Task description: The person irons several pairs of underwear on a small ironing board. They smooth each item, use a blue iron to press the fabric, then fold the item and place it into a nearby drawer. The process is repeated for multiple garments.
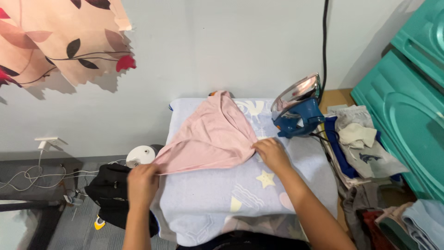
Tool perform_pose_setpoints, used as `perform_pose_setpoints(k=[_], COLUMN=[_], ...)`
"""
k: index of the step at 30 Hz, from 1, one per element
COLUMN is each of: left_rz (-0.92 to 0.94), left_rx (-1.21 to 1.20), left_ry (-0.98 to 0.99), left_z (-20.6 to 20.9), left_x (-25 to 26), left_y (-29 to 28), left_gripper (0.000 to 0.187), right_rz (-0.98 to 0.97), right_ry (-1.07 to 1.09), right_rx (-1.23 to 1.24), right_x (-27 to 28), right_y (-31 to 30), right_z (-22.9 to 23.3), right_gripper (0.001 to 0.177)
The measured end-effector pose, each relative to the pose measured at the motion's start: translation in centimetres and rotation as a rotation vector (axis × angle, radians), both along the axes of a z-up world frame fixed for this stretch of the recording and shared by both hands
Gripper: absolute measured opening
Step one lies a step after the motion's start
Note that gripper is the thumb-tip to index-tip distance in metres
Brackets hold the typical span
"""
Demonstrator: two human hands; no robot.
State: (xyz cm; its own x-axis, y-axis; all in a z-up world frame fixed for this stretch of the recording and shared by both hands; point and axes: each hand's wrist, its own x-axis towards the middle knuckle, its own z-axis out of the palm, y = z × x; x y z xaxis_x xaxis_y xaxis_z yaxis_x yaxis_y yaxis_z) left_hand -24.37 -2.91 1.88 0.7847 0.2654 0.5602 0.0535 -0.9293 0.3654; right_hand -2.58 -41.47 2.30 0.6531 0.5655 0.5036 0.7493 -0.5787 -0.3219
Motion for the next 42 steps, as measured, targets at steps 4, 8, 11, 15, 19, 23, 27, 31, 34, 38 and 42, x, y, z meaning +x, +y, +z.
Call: perform_pose_setpoints(k=[4,8,11,15,19,23,27,31,34,38,42], left_rz=[0.155,0.146,0.137,-0.019,-0.210,-0.283,-0.210,-0.255,-0.201,-0.172,-0.290], left_rx=[0.002,0.000,-0.433,-0.516,-0.751,-0.063,-0.492,-0.565,-0.633,-0.504,-0.888], left_ry=[-0.143,-0.002,0.133,0.087,0.256,0.216,0.407,0.518,0.579,0.460,0.393], left_z=[-0.5,-0.8,-1.6,-1.7,-0.8,-0.3,3.5,7.1,8.0,8.7,12.2], left_x=[-2.7,-5.3,-5.2,-0.4,6.5,10.6,10.0,9.1,8.1,6.0,4.8], left_y=[3.7,6.3,6.3,5.1,2.5,-1.0,-2.0,-0.2,1.6,4.7,5.9], left_gripper=[0.013,0.021,0.021,0.022,0.041,0.031,0.033,0.041,0.039,0.037,0.037], right_rz=[0.007,0.565,0.632,0.325,0.088,0.145,0.134,0.080,0.253,0.239,0.079], right_ry=[0.496,0.497,0.916,0.793,0.392,0.172,0.112,0.238,0.391,0.384,0.728], right_rx=[-0.450,-0.348,-0.382,-0.019,0.133,0.010,-0.252,-0.460,-0.172,0.117,0.260], right_x=[-4.0,-12.9,-12.0,-2.6,6.7,9.8,8.7,7.0,6.5,4.2,0.7], right_y=[0.2,-0.2,0.2,3.2,8.2,11.1,11.6,10.0,5.9,-0.6,-3.2], right_z=[1.1,2.2,2.4,0.5,-0.3,-1.4,-1.9,1.8,5.1,8.8,10.9], right_gripper=[0.023,0.012,0.019,0.019,0.017,0.029,0.041,0.033,0.024,0.020,0.016])
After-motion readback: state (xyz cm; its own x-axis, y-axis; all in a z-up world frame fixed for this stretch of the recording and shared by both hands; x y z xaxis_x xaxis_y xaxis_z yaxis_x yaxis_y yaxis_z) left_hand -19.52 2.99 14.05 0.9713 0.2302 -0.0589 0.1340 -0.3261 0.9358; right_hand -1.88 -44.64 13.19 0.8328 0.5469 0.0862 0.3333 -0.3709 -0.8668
